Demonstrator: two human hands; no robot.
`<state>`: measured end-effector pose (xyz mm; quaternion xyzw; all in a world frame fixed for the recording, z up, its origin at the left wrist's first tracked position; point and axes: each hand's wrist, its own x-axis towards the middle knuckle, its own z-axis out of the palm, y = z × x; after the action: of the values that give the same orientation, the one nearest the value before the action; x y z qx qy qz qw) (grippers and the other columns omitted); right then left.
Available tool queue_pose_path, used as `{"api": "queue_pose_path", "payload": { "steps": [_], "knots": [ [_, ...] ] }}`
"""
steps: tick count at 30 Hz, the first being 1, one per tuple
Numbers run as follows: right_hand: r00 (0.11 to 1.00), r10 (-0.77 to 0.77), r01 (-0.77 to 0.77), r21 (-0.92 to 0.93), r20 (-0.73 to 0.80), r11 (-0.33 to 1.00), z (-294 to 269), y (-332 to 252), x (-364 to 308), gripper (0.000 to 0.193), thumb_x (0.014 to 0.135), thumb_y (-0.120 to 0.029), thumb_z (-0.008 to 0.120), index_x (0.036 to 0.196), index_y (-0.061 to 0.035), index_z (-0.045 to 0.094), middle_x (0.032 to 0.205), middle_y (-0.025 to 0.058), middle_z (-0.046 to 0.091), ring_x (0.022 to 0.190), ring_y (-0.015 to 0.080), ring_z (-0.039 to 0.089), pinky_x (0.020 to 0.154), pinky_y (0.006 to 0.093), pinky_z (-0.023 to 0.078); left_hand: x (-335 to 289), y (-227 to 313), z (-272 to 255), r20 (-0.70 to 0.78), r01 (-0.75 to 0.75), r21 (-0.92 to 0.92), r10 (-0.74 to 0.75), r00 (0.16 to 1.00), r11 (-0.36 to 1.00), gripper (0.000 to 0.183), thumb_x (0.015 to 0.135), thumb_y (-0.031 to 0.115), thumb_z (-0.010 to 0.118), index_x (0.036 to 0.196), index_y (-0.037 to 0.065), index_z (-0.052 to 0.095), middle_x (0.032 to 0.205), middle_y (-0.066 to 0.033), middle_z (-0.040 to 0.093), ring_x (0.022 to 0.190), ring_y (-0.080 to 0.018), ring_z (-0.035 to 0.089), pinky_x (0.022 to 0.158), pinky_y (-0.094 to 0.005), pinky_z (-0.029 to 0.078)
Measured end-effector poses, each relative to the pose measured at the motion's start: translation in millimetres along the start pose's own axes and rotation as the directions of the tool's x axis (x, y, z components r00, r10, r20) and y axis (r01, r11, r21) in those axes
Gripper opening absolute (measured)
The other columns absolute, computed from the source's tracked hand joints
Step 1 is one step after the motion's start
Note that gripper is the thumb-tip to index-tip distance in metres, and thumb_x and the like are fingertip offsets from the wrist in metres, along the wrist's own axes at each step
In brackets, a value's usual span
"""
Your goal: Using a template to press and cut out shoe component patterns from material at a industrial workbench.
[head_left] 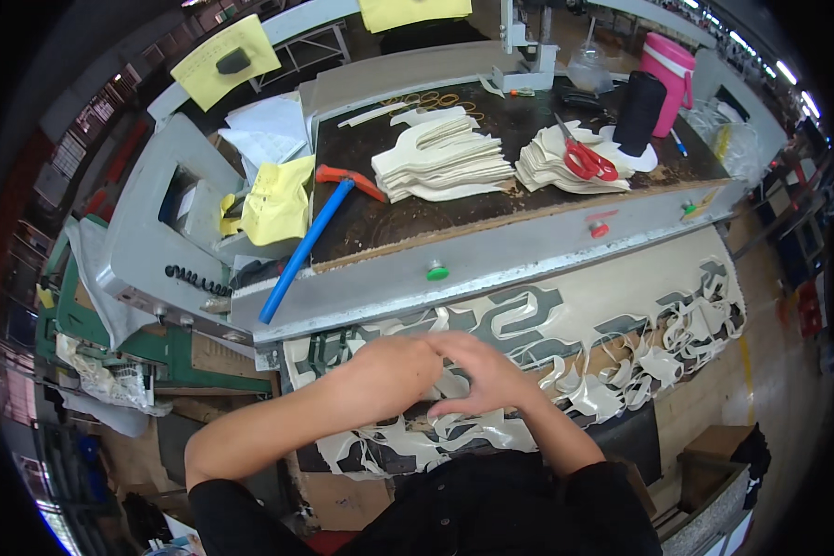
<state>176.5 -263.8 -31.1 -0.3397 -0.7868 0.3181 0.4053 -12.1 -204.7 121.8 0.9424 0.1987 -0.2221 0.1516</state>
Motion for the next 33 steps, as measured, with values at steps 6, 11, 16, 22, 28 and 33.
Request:
{"api": "queue_pose_path", "payload": {
  "steps": [6,11,16,22,28,33],
  "knots": [
    [0.994,0.082,-0.083,-0.004,-0.074,0.997,-86.9,0.9,40.5,0.035,0.097,-0.023,0.075,0.126,-0.0050,0.066,0.097,0.0210,0.073,0.093,0.0416,0.072,0.083,0.0489,0.057,29.7,-28.6,-73.9,-0.147,-0.017,-0.138,-0.004,0.989,0.990,0.008,0.086,0.003,0.071,0.083,-0.005,0.071,0.082,-0.0252,0.071,0.083,-0.0438,0.073,0.076,-0.0494,0.059],
    [0.998,0.055,-0.049,-0.197,0.026,0.979,-209.4,-12.3,121.1,0.032,0.097,-0.020,0.075,0.125,-0.0049,0.069,0.108,0.0196,0.074,0.097,0.0414,0.072,0.085,0.0475,0.057,41.5,-59.1,-157.9,-0.538,-0.093,-0.146,-0.001,0.843,0.985,0.019,0.093,0.010,0.077,0.107,-0.002,0.074,0.090,-0.0185,0.072,0.083,-0.0352,0.072,0.076,-0.0399,0.057],
    [0.996,0.077,-0.049,-0.456,0.044,0.889,-303.9,0.2,240.5,0.038,0.095,-0.027,0.077,0.125,-0.0042,0.070,0.114,0.0196,0.076,0.104,0.0379,0.073,0.091,0.0459,0.056,83.3,-153.4,-161.6,-0.644,-0.369,-0.735,-0.412,0.645,0.569,0.020,0.105,0.011,0.070,0.118,-0.004,0.075,0.100,-0.0048,0.080,0.089,-0.0091,0.070,0.078,-0.0265,0.057],
    [0.833,0.460,-0.100,-0.733,0.308,0.673,-261.6,102.6,303.5,0.049,0.086,-0.025,0.083,0.132,-0.0105,0.074,0.128,0.0170,0.075,0.118,0.0337,0.072,0.104,0.0474,0.055,141.2,-236.5,-76.0,-0.631,-0.120,-0.722,-0.578,0.517,0.681,0.024,0.095,0.016,0.081,0.109,-0.002,0.078,0.092,-0.0074,0.080,0.078,-0.0082,0.067,0.074,-0.0283,0.054],
    [0.962,0.197,0.020,-0.769,0.189,0.639,-221.0,32.1,256.1,0.047,0.090,-0.033,0.082,0.123,-0.0009,0.071,0.123,0.0204,0.073,0.121,0.0358,0.070,0.111,0.0594,0.046,117.4,-216.8,-82.6,-0.579,0.152,-0.674,-0.645,0.499,0.723,0.030,0.093,0.024,0.082,0.107,-0.002,0.078,0.093,-0.0134,0.079,0.071,-0.0159,0.066,0.072,-0.0327,0.054],
    [0.885,0.311,0.098,-0.793,0.346,0.602,-214.3,41.6,225.8,0.055,0.089,-0.039,0.083,0.126,-0.0008,0.068,0.119,0.0196,0.073,0.117,0.0382,0.070,0.109,0.0551,0.047,114.6,-202.3,-93.8,-0.677,0.119,-0.501,-0.474,0.564,0.857,0.052,0.088,0.026,0.086,0.131,0.002,0.069,0.111,-0.0195,0.075,0.093,-0.0272,0.073,0.083,-0.0382,0.058]
  ]
}}
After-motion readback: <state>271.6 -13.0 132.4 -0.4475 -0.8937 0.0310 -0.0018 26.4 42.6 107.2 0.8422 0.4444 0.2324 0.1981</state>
